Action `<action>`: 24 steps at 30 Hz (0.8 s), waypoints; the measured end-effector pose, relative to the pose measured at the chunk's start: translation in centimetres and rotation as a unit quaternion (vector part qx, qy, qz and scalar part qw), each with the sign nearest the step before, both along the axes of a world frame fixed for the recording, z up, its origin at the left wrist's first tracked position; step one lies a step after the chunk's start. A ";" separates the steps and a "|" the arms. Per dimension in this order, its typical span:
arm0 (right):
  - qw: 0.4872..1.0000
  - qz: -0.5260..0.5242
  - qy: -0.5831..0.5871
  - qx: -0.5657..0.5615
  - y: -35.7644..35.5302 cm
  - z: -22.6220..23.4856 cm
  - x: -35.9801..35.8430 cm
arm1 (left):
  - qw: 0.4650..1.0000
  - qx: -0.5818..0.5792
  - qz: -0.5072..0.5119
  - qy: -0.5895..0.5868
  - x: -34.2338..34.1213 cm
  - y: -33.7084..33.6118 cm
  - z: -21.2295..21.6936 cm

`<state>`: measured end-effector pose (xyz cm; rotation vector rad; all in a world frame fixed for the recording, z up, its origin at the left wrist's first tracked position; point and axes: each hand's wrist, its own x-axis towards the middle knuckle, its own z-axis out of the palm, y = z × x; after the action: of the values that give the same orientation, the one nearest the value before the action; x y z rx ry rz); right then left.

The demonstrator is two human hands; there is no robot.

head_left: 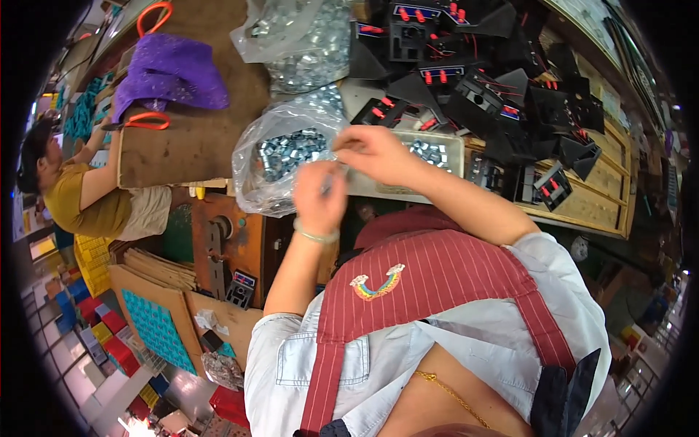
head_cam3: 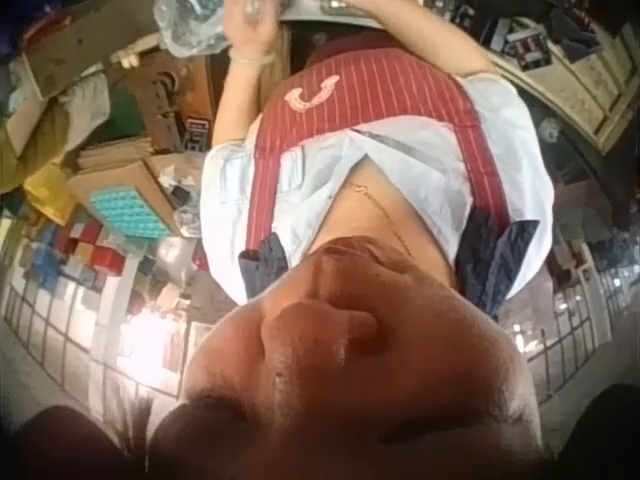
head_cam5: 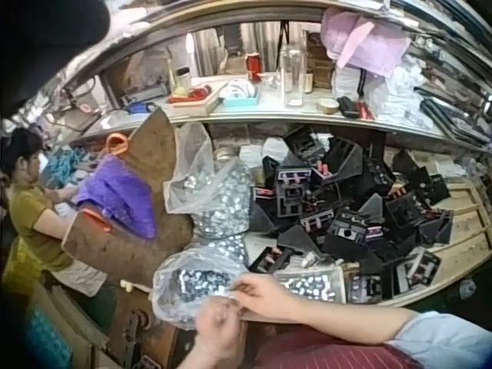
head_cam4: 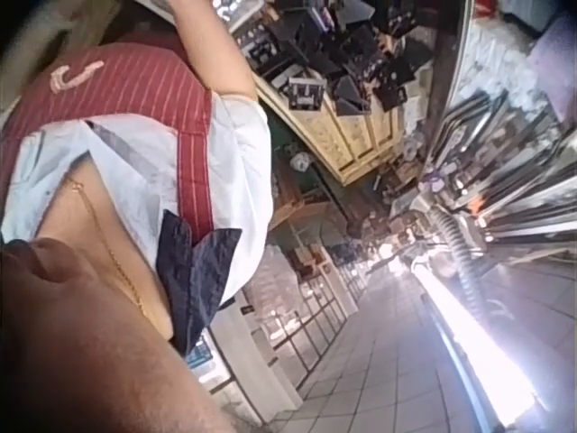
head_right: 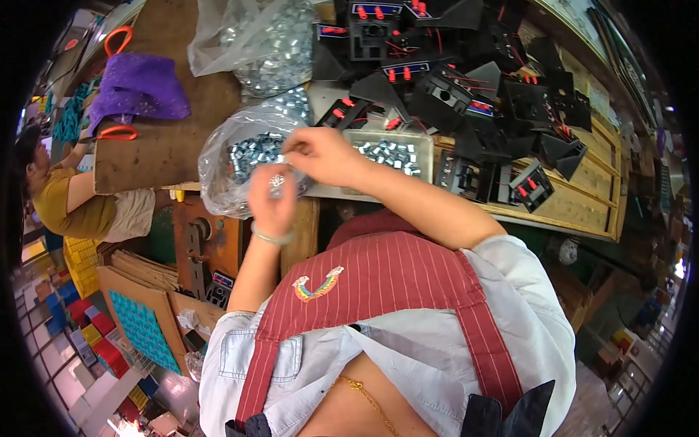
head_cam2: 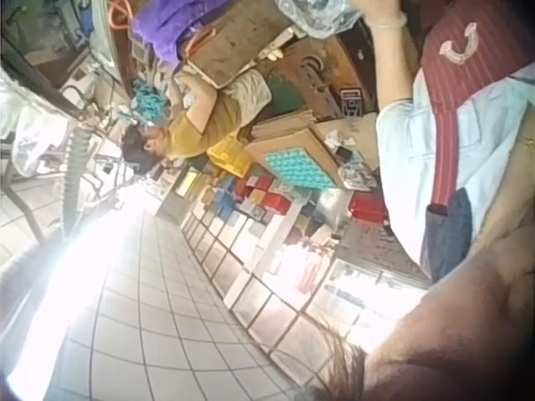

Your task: The person assembles electronic components by placing small fuses or parts into plastic housings by hand.

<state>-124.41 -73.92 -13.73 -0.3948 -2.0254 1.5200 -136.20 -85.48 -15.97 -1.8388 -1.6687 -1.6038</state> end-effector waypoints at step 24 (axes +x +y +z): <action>0.941 0.017 -0.226 -0.251 2.0 -5.8 -17.7 | 0.844 -0.298 0.072 -0.440 -21.5 6.4 -10.2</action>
<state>-142.11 -71.89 -19.50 -0.9941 -1.9395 2.1199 -157.72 -79.04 -26.15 -1.0854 -2.8721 -2.2071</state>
